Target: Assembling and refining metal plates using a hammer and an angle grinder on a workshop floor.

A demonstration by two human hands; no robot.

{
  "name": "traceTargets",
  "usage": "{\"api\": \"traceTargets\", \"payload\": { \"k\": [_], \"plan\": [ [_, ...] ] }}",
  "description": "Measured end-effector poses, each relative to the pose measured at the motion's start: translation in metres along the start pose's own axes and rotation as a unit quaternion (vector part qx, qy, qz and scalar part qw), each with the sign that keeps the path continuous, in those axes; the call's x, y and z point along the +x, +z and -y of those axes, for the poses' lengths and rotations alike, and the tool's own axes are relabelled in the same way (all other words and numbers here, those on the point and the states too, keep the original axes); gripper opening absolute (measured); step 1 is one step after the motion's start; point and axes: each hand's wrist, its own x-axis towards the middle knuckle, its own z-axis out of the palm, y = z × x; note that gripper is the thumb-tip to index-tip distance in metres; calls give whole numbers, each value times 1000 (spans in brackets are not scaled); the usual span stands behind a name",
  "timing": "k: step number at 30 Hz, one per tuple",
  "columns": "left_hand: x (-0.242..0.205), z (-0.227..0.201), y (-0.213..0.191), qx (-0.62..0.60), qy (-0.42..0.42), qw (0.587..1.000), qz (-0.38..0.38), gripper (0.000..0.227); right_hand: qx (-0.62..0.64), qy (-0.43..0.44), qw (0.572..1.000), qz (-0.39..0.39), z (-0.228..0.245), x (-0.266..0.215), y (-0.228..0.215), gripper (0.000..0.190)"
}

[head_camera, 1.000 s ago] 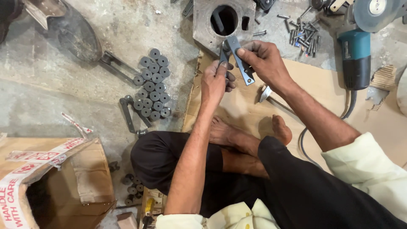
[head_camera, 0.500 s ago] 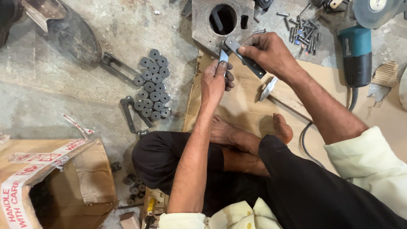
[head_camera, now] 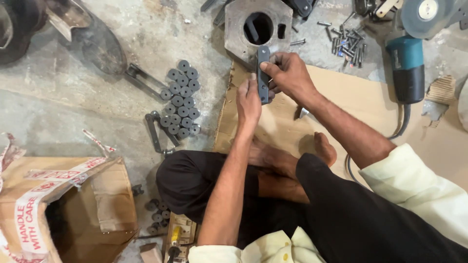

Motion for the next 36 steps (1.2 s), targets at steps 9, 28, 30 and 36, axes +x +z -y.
{"api": "traceTargets", "payload": {
  "k": [9, 28, 30, 36],
  "plan": [
    [-45, -90, 5, 206, 76, 976, 2, 36, -29, -53, 997, -37, -28, -8, -10, 34],
    [-23, -74, -9, 269, 116, 956, -17, 57, -103, -67, 984, -132, -30, -114, -73, 28],
    [-27, -76, -8, 252, 93, 963, -11, 53, -172, -234, 946, -143, 30, -113, -57, 30],
    [-18, -59, -12, 281, 153, 947, -9, 52, -430, -149, 888, -66, -6, -42, -66, 29]
  ]
}}
